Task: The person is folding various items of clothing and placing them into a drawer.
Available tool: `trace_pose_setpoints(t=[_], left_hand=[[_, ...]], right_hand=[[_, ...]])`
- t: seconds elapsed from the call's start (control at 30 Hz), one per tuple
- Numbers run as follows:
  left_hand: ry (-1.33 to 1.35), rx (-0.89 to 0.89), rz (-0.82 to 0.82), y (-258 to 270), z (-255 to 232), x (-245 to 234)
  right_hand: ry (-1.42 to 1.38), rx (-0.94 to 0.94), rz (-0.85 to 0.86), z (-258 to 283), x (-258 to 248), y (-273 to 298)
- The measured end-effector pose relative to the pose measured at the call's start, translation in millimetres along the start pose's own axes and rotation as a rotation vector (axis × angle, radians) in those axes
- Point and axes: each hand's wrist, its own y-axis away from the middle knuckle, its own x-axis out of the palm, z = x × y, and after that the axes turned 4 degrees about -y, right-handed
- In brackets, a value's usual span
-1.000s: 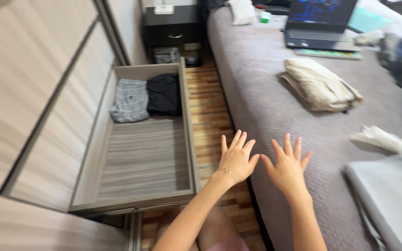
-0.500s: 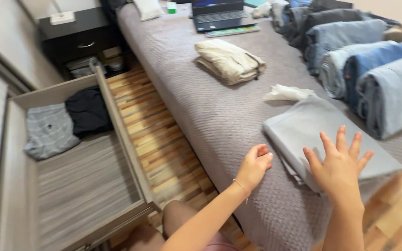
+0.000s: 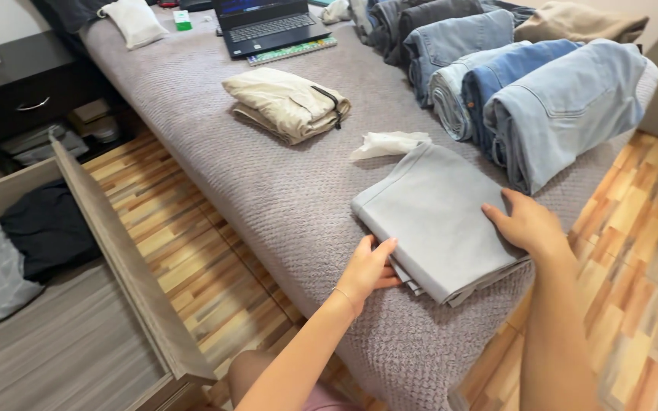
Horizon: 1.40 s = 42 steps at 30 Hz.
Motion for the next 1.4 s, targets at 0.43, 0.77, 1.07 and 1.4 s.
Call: trace_pose_setpoints(t=[0.43,0.77,1.07,1.4], left_hand=[[0.266,0.095,-0.005,-41.0,1.8,24.2],[0.451,0.082,0.087,-65.3,8.6,16.3],[0.351,0.117,0.075,-48.8,12.3,-23.7],[0.287,0.102,0.103,-19.4,10.5,-82.2]], right_hand=[[0.048,0.019,-0.106,20.2,8.7,-4.3],[0.031,0.059,-0.112,31.0,4.5,-3.5],[-0.09,0.035,-0.004,39.5,-5.7,15.2],[-0.138,-0.061,0.185,85.8,-6.1,32.0]])
